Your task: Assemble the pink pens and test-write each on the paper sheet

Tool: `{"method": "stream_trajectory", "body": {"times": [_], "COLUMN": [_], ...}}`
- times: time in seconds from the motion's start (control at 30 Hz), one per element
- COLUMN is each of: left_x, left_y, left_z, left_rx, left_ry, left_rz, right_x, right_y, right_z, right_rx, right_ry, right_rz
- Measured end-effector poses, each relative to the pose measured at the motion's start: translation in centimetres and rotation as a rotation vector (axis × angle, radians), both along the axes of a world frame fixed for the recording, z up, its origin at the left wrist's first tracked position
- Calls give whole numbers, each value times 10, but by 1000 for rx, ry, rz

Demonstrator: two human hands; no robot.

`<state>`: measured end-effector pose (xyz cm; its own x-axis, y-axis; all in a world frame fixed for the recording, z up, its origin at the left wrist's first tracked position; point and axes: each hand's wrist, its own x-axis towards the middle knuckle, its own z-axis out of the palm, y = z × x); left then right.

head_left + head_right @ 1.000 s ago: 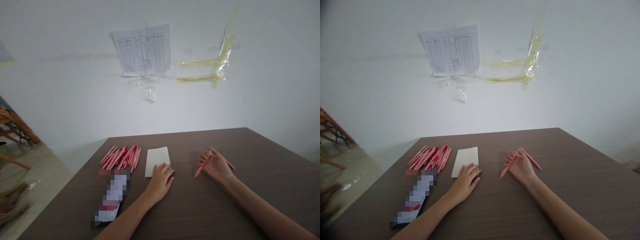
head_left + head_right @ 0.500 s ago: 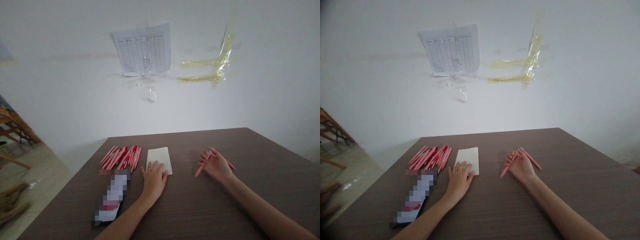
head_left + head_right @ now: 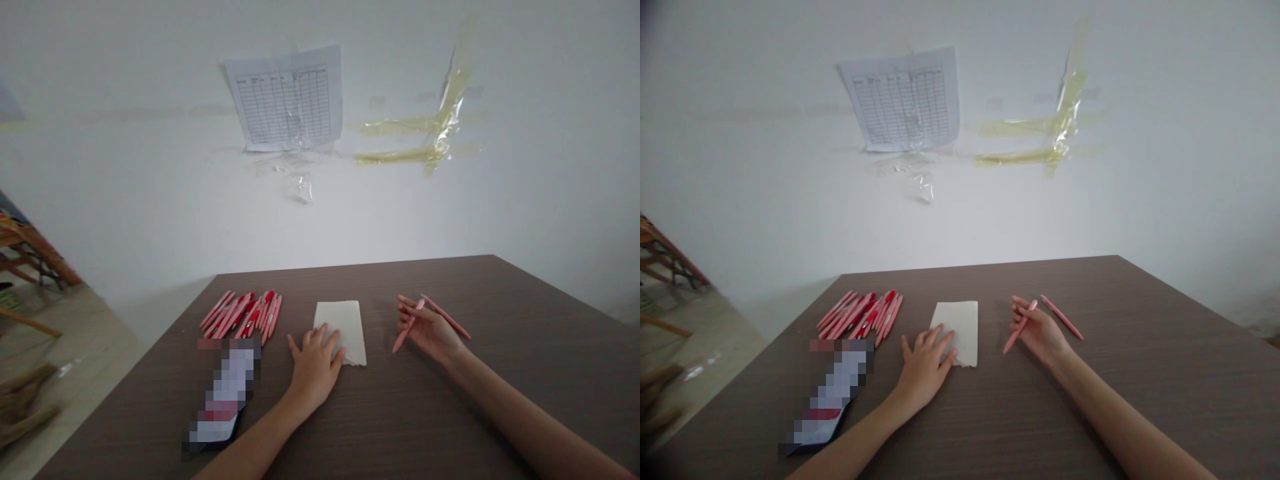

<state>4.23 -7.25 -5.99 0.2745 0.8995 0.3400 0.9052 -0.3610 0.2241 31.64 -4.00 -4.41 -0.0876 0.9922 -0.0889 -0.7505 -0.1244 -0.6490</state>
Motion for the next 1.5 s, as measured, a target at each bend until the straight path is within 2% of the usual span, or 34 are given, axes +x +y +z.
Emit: {"method": "stream_trajectory", "body": {"times": [0.17, 0.33, 0.47, 0.7, 0.87, 1.1, 1.3, 1.5], "left_x": [-2, -7, -7, -2, -2, -4, 0, -1], "left_y": [4, 8, 6, -1, 3, 5, 1, -1], "left_z": [2, 0, 2, 10, 5, 3, 7, 8], "left_rx": [57, -47, -38, -28, -28, -81, -104, -144], "left_ry": [-3, 49, 74, 64, 56, 74, 65, 51], "left_rz": [27, 51, 32, -38, 42, 2, -33, -98], "right_x": [2, 1, -4, -9, -10, -10, -12, -18], "right_y": [2, 0, -5, -9, -7, -5, -11, -11], "right_z": [-5, -6, -2, 3, -3, -10, -2, -6], "right_rx": [-26, -28, 32, 188, 218, 239, 371, 436], "right_ry": [-47, -57, -122, -459, -579, -793, -1066, -1152], "right_rz": [-30, -27, -52, -165, -236, -253, -265, -221]}}
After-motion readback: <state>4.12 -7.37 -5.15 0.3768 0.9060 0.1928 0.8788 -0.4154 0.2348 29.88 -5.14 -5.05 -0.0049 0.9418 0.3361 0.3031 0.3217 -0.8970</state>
